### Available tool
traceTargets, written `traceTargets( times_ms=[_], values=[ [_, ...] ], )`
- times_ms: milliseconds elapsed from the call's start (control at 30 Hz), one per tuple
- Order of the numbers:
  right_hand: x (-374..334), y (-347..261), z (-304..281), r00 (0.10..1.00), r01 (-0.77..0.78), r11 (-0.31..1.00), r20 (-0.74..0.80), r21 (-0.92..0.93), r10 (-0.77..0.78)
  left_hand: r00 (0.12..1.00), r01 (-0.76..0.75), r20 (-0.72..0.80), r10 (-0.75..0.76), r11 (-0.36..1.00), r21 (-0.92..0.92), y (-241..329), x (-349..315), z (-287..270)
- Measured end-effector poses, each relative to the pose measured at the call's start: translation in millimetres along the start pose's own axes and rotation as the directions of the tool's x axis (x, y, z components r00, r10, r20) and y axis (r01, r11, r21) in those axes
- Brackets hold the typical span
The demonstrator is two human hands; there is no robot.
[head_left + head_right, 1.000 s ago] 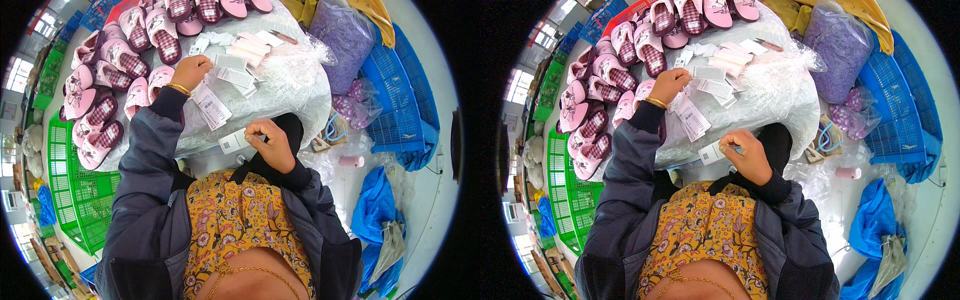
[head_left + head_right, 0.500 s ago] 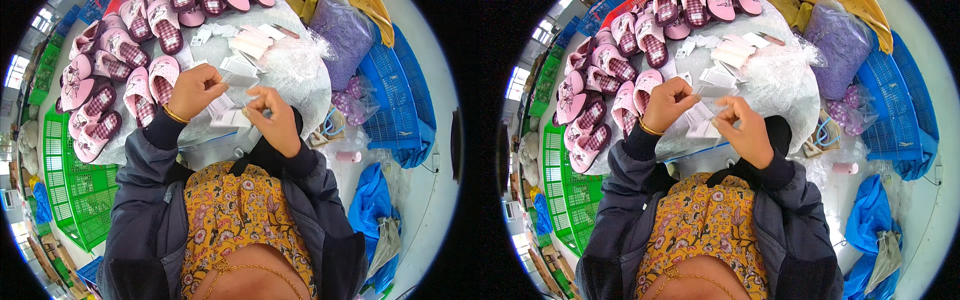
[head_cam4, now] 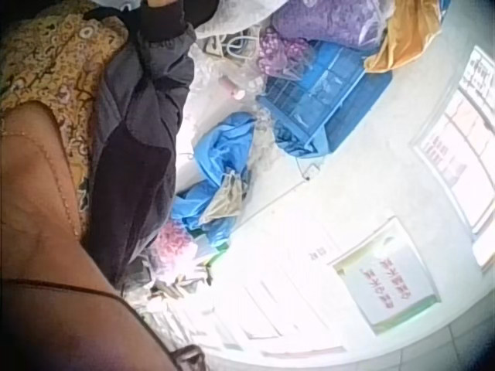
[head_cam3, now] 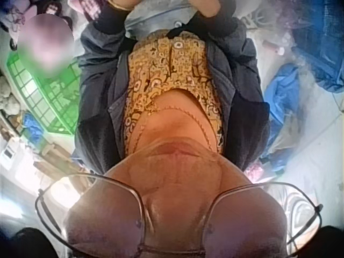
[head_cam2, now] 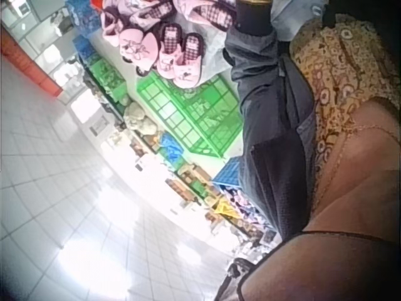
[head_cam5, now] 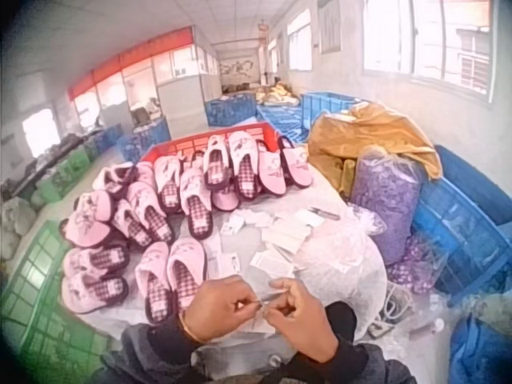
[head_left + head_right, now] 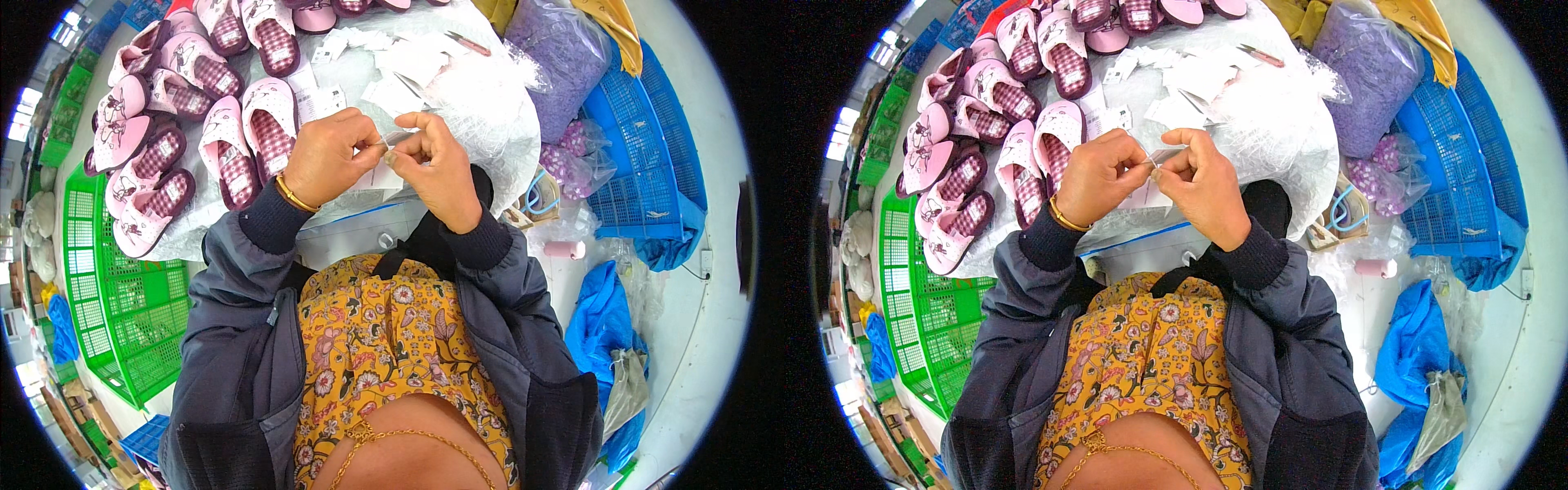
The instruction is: The person sits on the floor and repeatedly picks up small white tags, then attaches them to pink and maroon checkered slippers. The person handles the slippers and tags by hand, placing the tagged slippers back on the table.
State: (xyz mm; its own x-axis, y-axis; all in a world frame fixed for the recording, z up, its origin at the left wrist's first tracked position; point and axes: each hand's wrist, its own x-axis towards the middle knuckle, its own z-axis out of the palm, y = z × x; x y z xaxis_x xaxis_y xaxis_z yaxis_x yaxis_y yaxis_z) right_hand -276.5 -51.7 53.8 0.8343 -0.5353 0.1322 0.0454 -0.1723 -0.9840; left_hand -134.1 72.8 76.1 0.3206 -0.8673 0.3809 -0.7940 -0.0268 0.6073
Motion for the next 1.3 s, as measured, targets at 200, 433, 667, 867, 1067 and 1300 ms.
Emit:
traceTargets(
  times_ms=[200,433,667,867,1067,1300],
  values=[
    [-1,2,0,1.000,-0.013,0.999,0.019,0.052,0.012,0.994,-0.108,0.033,0.104,0.986,0.130,1,-3,2],
    [-13,-1,-8,0.980,-0.148,0.989,0.135,0.016,0.144,0.938,0.315,0.267,-0.220,0.862,-0.397,1,-17,-9],
    [-31,7,-16,0.970,-0.077,0.988,0.221,-0.132,0.105,0.964,0.219,0.208,-0.167,0.941,-0.259,4,-24,0],
    [-33,-2,-19,0.985,-0.074,0.992,0.145,-0.105,0.089,0.967,0.216,0.192,-0.164,0.934,-0.285,15,-16,2],
    [-28,16,-20,0.972,-0.190,0.968,0.168,0.162,0.163,0.963,0.235,0.196,-0.185,0.930,-0.281,-8,14,4],
    [-29,17,-27,0.986,0.054,0.995,0.160,-0.080,-0.040,0.914,0.342,-0.018,-0.405,0.746,0.572,-191,118,-26]
  ],
)
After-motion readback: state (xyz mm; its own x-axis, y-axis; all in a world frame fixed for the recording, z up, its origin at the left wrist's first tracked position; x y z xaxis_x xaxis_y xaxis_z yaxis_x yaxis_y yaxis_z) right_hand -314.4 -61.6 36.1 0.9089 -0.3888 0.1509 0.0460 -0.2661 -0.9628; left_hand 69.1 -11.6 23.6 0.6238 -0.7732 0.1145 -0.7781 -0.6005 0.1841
